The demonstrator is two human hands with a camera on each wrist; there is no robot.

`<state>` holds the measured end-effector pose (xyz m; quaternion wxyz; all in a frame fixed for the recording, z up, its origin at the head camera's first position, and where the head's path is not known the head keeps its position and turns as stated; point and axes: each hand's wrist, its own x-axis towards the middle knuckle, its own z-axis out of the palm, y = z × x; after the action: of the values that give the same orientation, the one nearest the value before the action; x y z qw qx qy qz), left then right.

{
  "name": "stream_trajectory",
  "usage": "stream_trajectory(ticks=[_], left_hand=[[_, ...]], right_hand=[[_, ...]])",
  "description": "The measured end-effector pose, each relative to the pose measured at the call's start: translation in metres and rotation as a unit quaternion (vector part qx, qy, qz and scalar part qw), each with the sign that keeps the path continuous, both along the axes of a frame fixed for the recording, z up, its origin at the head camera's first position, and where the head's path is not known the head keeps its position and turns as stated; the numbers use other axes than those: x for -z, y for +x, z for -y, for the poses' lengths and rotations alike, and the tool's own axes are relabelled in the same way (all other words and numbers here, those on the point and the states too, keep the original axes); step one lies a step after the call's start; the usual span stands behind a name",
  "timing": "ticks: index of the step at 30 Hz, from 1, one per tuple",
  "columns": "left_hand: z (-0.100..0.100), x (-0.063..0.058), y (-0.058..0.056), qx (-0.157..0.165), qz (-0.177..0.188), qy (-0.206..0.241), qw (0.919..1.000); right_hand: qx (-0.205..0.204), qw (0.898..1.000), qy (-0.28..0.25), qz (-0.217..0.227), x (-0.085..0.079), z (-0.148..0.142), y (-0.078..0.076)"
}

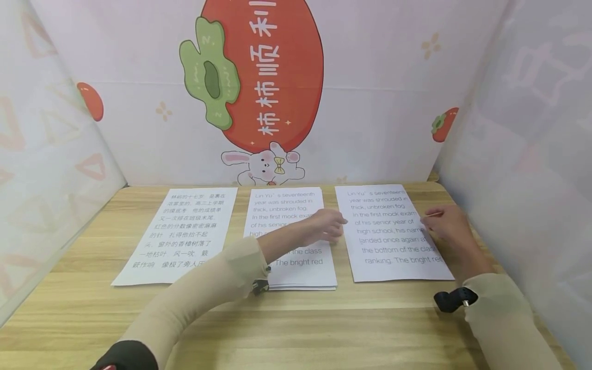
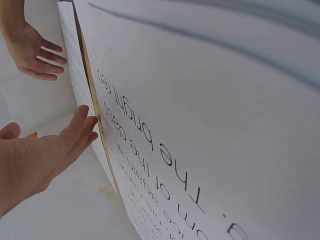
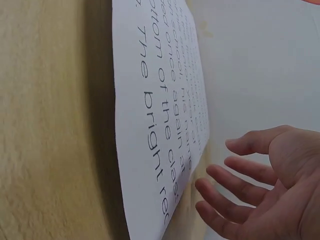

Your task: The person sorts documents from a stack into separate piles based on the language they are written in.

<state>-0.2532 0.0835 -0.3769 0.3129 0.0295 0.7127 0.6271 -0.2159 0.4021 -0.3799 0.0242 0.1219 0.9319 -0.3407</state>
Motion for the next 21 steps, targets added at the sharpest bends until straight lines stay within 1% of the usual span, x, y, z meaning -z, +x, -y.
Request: stream_trajectory(ticks=[2, 6, 8, 10, 12, 14, 16, 21], left_hand=[[0.003, -0.002, 0.001, 0.003, -0.008, -0.005, 0.9999], [0.015, -0.005, -0.001, 0.024, -0.038, -0.023, 0.9987], [0.023, -0.007, -0.003, 0.035, -0.055, -0.03, 0.9974], [0.033, -0.008, -0.005, 0.038, -0.068, -0.034, 0.9964], [0.043, -0.011, -0.006, 0.038, -0.075, -0.038, 0.9957], [0.054, -0.013, -0.007, 0.035, -0.079, -0.043, 0.9953], [0.065, -0.015, -0.007, 0.036, -0.083, -0.057, 0.9943], [0.094, -0.014, -0.008, 0.05, -0.091, -0.093, 0.9902]], right_hand=[[-0.006, 1.0, 0.017, -0.015, -0.002, 0.009, 0.001], [-0.02, 0.998, 0.017, -0.052, -0.007, 0.033, 0.002], [-0.035, 0.998, 0.008, -0.056, -0.011, 0.047, 0.001], [-0.052, 0.997, -0.005, -0.054, -0.014, 0.061, 0.0], [-0.072, 0.996, -0.026, -0.048, -0.015, 0.073, -0.001], [-0.089, 0.993, -0.066, -0.039, -0.015, 0.083, -0.002], [-0.105, 0.988, -0.106, -0.036, -0.012, 0.092, -0.003], [-0.13, 0.975, -0.181, -0.003, -0.006, 0.114, -0.002]])
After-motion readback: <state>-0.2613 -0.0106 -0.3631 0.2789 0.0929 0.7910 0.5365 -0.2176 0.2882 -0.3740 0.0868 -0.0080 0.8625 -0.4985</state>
